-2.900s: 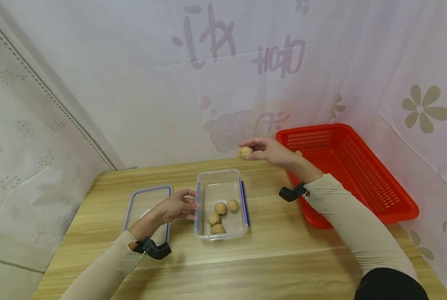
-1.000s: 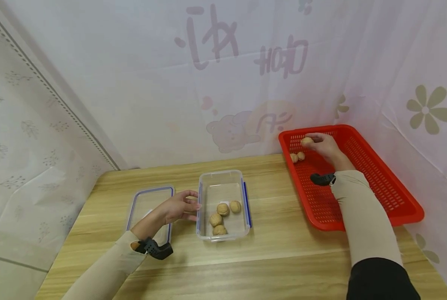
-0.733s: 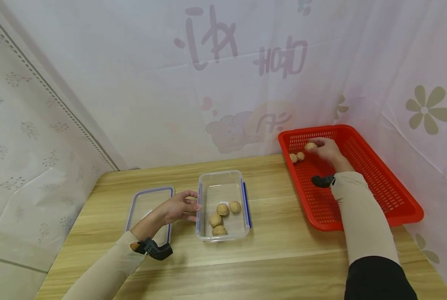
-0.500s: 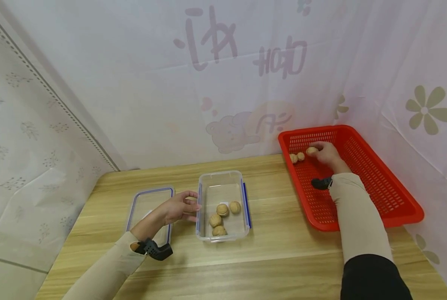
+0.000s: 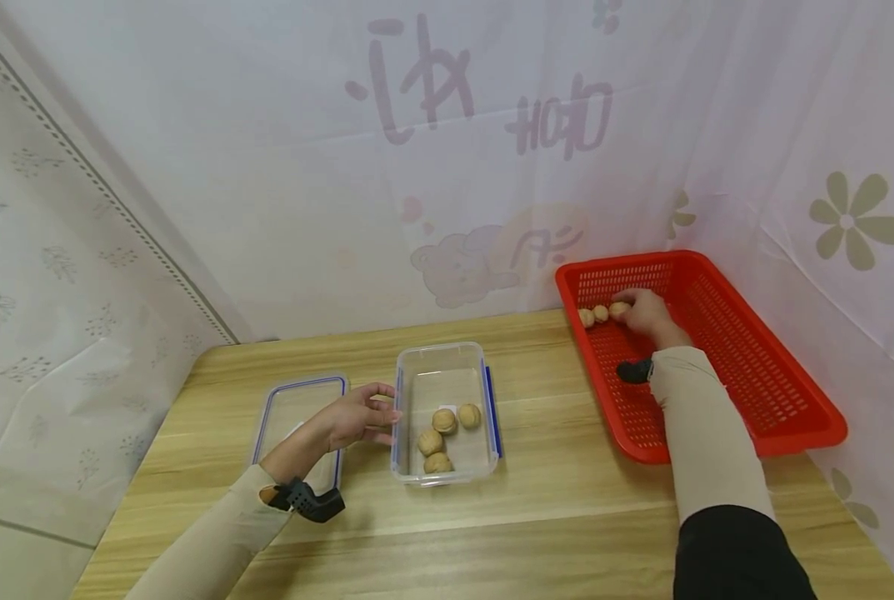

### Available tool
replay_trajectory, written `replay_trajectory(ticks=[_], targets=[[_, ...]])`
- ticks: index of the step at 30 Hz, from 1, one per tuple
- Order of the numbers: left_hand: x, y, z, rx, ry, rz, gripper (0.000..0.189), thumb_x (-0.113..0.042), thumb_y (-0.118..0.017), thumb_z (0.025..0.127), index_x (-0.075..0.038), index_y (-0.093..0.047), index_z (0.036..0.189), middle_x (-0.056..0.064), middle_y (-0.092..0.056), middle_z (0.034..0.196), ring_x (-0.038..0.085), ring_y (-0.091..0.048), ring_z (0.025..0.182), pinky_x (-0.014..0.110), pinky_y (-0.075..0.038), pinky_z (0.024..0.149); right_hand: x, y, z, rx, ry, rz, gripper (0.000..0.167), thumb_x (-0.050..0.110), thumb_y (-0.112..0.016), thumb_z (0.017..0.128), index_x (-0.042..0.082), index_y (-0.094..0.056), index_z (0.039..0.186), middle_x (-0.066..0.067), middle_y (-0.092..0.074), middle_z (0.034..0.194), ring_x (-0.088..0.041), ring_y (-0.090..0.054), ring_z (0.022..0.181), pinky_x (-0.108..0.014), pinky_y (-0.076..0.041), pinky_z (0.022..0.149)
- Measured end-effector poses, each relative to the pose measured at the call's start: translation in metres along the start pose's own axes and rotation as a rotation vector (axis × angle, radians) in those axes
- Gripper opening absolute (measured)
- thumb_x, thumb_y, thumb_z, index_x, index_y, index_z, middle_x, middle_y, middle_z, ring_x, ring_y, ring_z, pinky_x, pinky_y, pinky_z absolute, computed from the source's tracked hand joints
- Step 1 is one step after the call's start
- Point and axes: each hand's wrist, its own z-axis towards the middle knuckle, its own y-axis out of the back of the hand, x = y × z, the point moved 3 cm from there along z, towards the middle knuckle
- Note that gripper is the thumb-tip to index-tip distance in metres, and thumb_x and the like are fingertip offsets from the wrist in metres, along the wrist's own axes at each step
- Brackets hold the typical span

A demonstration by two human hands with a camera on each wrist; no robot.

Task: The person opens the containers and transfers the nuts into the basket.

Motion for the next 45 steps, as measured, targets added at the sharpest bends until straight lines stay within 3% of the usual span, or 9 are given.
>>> replay_trajectory(ticks=[13,26,33,38,45], targets=[[0.001,0.000,0.000,0.004,0.002,-0.007,0.047,0.011,-0.058,0.098,0.008,-0.035,0.139,0.011,-0.053,0.101,0.016,-0.061,0.082,0.035,-0.066,0.074,0.000,-0.003,-0.002,-0.012,-0.001,-0.021,0.044,0.011,-0.061,0.100,-0.011,-0.050,0.137,-0.037,-0.049,0.135,-0.048,-0.046,0.120,-0.064,-0.038,0.108],[0.000,0.000,-0.002,0.003,0.007,-0.008,0.047,0.010,-0.058,0.098,0.007,-0.036,0.139,0.010,-0.054,0.100,0.015,-0.061,0.081,0.034,-0.066,0.073,-0.002,0.003,-0.007,0.010,-0.014,0.033,0.052,0.014,-0.062,0.101,-0.013,-0.044,0.141,-0.039,-0.048,0.134,-0.051,-0.045,0.123,-0.066,-0.038,0.109],[0.001,0.000,-0.001,0.009,0.001,-0.009,0.047,0.010,-0.059,0.098,0.008,-0.035,0.138,0.010,-0.053,0.099,0.015,-0.061,0.081,0.034,-0.066,0.074,0.000,0.011,-0.012,0.032,-0.014,-0.051,0.050,0.020,-0.051,0.106,-0.011,-0.041,0.144,-0.040,-0.047,0.134,-0.054,-0.044,0.124,-0.069,-0.039,0.106],[0.000,0.000,-0.001,0.011,0.002,-0.007,0.046,0.009,-0.059,0.098,0.007,-0.035,0.138,0.011,-0.054,0.100,0.015,-0.061,0.082,0.034,-0.066,0.074,0.003,0.016,-0.013,0.058,-0.012,-0.117,0.058,0.032,-0.043,0.110,-0.012,-0.037,0.146,-0.041,-0.040,0.142,-0.057,-0.038,0.131,-0.070,-0.035,0.110],[-0.001,0.000,-0.001,0.017,0.001,-0.002,0.049,0.009,-0.060,0.098,0.008,-0.034,0.139,0.011,-0.054,0.100,0.015,-0.061,0.082,0.035,-0.066,0.076,0.016,0.016,-0.012,0.107,0.069,-0.247,0.068,0.035,-0.045,0.110,-0.018,-0.026,0.150,-0.044,-0.032,0.147,-0.060,-0.028,0.137,-0.072,-0.025,0.116]])
